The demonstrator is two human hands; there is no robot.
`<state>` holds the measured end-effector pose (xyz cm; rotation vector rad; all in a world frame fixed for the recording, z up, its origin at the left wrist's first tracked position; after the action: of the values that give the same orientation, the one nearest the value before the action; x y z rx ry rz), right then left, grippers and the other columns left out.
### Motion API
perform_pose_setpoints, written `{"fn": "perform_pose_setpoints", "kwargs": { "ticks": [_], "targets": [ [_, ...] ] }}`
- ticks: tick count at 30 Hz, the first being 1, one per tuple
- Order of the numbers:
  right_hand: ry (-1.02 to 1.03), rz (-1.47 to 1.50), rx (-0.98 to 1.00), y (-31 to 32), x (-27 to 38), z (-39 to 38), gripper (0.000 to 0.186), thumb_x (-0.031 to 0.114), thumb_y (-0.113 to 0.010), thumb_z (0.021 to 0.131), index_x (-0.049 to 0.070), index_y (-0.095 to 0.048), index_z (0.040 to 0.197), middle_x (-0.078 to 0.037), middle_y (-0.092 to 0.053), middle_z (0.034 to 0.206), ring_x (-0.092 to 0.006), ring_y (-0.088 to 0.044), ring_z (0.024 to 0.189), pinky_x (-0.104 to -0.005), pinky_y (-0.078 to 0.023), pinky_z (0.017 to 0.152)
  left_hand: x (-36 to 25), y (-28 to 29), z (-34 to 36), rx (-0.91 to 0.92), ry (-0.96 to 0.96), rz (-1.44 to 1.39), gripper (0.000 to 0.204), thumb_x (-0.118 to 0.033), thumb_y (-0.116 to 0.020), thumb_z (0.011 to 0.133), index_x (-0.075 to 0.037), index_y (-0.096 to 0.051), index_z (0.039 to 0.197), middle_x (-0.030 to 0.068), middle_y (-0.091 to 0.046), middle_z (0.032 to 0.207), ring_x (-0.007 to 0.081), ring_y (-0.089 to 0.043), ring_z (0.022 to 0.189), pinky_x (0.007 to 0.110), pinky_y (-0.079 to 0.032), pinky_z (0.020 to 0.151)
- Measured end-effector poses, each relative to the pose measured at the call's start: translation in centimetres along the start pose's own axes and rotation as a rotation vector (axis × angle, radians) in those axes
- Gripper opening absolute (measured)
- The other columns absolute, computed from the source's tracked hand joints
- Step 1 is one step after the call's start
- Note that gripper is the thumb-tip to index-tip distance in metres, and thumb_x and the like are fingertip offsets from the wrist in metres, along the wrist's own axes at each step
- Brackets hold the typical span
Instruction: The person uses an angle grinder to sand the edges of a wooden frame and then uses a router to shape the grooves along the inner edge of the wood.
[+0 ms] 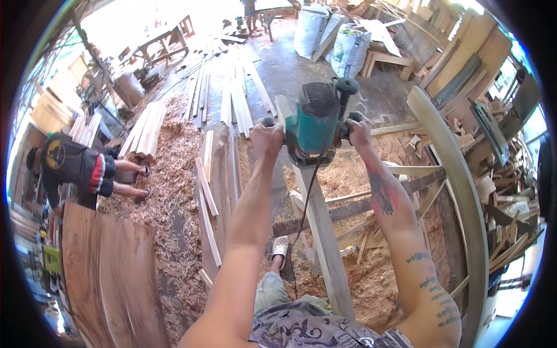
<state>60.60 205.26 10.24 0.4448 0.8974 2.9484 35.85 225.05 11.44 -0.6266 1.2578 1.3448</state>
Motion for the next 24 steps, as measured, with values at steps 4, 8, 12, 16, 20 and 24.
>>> {"fn": "perform_pose_setpoints", "kwargs": {
  "ticks": [4, 8, 12, 16, 20, 24],
  "targets": [
    [-0.188, 0.144, 0.023, 3.7, 1.1, -1.3, 0.003, 0.002, -0.064, 0.072, 0.003, -0.067, 0.073, -0.009, -0.055, 0.073, -0.0236, -0.054, 0.067, -0.0388, -0.043, 0.06, -1.5, 0.1, -2.1, -0.003, -0.027, -0.083, 0.03, -0.021, -0.07, 0.074, 0.004, -0.071, 0.09, 0.0209, -0.072, 0.077, 0.0291, -0.073, 0.073, 0.039, -0.056, 0.07],
    [-0.266, 0.165, 0.048, 3.3, 2.4, -4.2, 0.007, 0.003, -0.068, 0.067, 0.001, -0.067, 0.073, -0.012, -0.058, 0.074, -0.0309, -0.059, 0.069, -0.0414, -0.046, 0.062, -0.9, 2.4, -5.0, 0.005, -0.013, -0.063, 0.029, -0.018, -0.067, 0.072, 0.005, -0.07, 0.089, 0.0238, -0.071, 0.075, 0.0358, -0.073, 0.073, 0.042, -0.056, 0.069],
    [-0.081, 0.166, -0.016, 6.6, 6.6, -4.9, 0.007, -0.001, -0.066, 0.066, 0.0, -0.065, 0.072, -0.01, -0.055, 0.071, -0.027, -0.058, 0.068, -0.0389, -0.044, 0.061, 0.3, 2.6, -6.9, 0.009, -0.051, -0.088, 0.023, -0.016, -0.068, 0.073, 0.004, -0.068, 0.084, 0.0188, -0.069, 0.068, 0.0276, -0.069, 0.065, 0.039, -0.054, 0.064],
    [-0.135, 0.113, 0.033, 8.5, 6.3, -7.4, 0.009, -0.002, -0.066, 0.066, 0.0, -0.068, 0.075, -0.011, -0.056, 0.071, -0.0276, -0.059, 0.069, -0.0394, -0.045, 0.062, -0.7, 2.9, -9.8, 0.035, -0.038, -0.17, 0.017, -0.013, -0.069, 0.074, 0.003, -0.065, 0.079, 0.0114, -0.065, 0.058, 0.0133, -0.06, 0.054, 0.034, -0.05, 0.056],
    [-0.114, 0.057, 0.006, 10.9, 7.9, -10.5, 0.01, -0.002, -0.067, 0.065, 0.0, -0.069, 0.075, -0.011, -0.055, 0.071, -0.0289, -0.059, 0.069, -0.04, -0.045, 0.062, -2.4, 4.4, -13.5, 0.029, -0.024, -0.148, 0.017, -0.013, -0.069, 0.074, 0.002, -0.063, 0.078, 0.0104, -0.063, 0.057, 0.014, -0.058, 0.053, 0.034, -0.05, 0.057],
    [-0.521, 0.318, 0.085, 14.0, 7.9, -14.7, 0.013, -0.001, -0.068, 0.064, 0.001, -0.069, 0.076, -0.012, -0.057, 0.075, -0.0293, -0.061, 0.072, -0.0387, -0.046, 0.062, -3.9, 5.8, -17.5, 0.079, 0.032, -0.081, 0.018, -0.014, -0.069, 0.074, 0.002, -0.066, 0.083, 0.0123, -0.065, 0.062, 0.0188, -0.063, 0.059, 0.035, -0.052, 0.061]
  ]
}}
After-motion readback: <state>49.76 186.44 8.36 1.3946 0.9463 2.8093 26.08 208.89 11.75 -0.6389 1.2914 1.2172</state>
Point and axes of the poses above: each hand's wrist, its own z-axis towards the middle knuckle, its own y-axis out of the back of the hand, x = y × z, the point moved 5 cm from there along z, towards the middle knuckle
